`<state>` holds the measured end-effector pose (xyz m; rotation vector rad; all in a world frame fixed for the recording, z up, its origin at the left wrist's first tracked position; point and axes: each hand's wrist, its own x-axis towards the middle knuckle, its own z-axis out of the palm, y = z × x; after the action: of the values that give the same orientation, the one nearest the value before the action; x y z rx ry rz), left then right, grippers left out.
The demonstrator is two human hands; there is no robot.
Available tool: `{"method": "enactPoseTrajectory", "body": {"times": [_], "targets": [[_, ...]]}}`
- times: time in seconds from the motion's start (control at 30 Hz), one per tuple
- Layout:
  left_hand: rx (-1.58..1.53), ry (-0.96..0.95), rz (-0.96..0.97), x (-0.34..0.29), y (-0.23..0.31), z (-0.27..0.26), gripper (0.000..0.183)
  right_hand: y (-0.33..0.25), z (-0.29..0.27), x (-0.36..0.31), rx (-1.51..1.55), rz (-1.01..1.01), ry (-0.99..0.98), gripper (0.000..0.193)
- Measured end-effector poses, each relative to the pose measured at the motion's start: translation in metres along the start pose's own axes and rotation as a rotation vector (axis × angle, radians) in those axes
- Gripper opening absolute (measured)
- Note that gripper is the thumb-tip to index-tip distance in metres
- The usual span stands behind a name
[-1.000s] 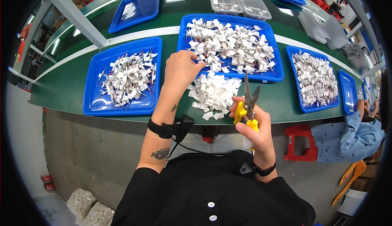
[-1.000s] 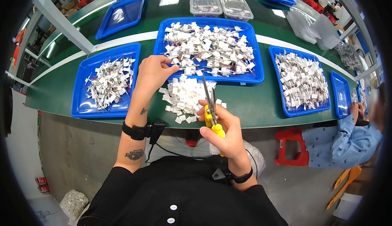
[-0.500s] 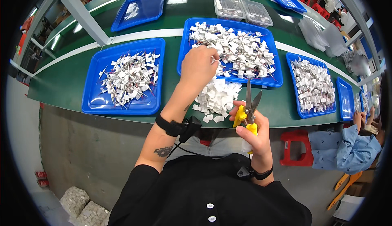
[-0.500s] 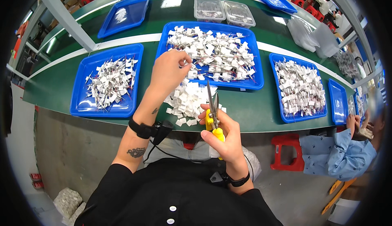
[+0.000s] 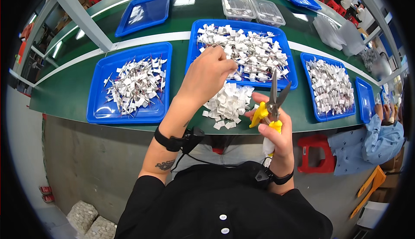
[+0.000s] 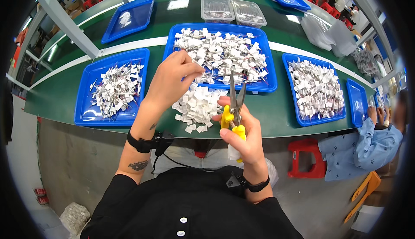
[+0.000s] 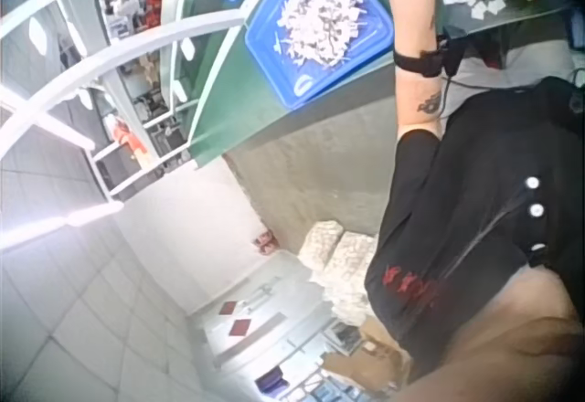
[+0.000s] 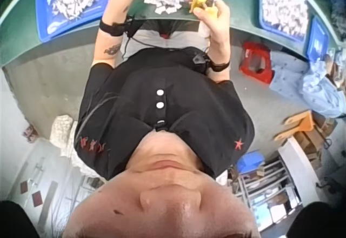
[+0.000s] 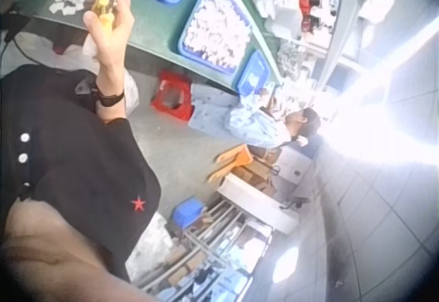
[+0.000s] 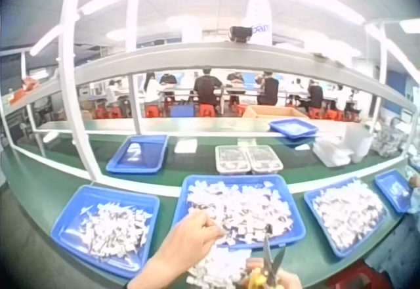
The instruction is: Using scissors to cut small white rectangular pieces from strips of material at a factory workbench.
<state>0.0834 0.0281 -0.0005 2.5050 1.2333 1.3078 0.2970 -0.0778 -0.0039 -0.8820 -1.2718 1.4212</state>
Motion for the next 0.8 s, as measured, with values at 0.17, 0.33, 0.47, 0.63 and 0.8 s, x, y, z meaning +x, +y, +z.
{"method": "enactPoseTrajectory", "body": {"times": [0.17,0.33,0.47,0.63,0.8], "targets": [[-0.031,-0.058,0.155,-0.006,0.013,-0.01,0.017,-0.005,0.004,0.022,0.027,0.053,-0.06,0.054],[-0.11,0.02,0.11,-0.017,0.027,-0.013,0.015,0.005,0.008,0.024,0.083,0.113,-0.175,0.055],[-0.375,0.148,-0.413,-0.038,0.045,-0.012,0.021,0.006,0.011,0.018,0.239,0.082,-0.224,0.062],[-1.164,-0.061,-0.844,-0.053,0.045,-0.018,0.017,0.004,0.02,0.013,0.265,0.124,-0.26,0.07],[-1.295,0.044,-0.785,-0.066,0.044,-0.017,0.009,0.002,0.022,0.005,0.266,0.108,-0.315,0.064]]}}
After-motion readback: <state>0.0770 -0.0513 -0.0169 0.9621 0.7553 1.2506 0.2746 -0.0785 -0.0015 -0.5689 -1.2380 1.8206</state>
